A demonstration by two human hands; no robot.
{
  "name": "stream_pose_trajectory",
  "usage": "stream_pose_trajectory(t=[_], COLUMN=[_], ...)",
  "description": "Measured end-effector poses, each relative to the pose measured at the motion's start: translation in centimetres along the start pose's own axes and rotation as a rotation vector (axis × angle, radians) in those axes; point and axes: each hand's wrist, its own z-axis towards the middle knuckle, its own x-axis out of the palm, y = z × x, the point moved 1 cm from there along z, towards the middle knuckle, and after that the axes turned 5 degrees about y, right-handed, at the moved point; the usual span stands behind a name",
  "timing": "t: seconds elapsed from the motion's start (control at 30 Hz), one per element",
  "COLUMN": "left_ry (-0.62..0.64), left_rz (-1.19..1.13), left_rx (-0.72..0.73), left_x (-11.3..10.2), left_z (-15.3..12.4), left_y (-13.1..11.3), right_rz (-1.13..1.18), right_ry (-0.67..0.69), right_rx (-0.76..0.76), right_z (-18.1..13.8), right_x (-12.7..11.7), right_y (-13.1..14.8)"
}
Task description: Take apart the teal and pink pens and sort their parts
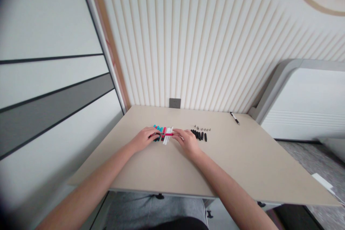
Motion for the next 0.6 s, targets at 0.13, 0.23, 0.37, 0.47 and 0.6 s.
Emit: stream_pose_trajectory(t=[0.13, 0.23, 0.37, 0.47, 0.6], left_ry=[-0.006, -0.016, -0.076, -0.111, -0.108], left_rz=[-0.024, -0.086, -0.129, -0.025, 0.1], left_rx=[-0.003, -0.027, -0.101, -0.143, -0.182], left_x=[-0.1, 0.0, -0.3, -0.6, -0.8], left_z=[0.0, 0.1, 0.1, 0.0, -0.2], left_y=[-0.2, -0.2, 0.0, 0.3, 0.5], right_rz=[0.003, -0.035, -0.164, -0.229, -0.245], right_ry=[0.073, 0.074, 0.15, 0.249, 0.278], right_rx=[-0.069, -0.104, -0.205, -0.31, -0.375], right_z=[-0.1, -0.1, 0.0, 0.0, -0.2], right_x=[-0.2, -0.3, 0.3, 0.8, 0.8], right_y=[0.6, 0.8, 0.7, 0.5, 0.5])
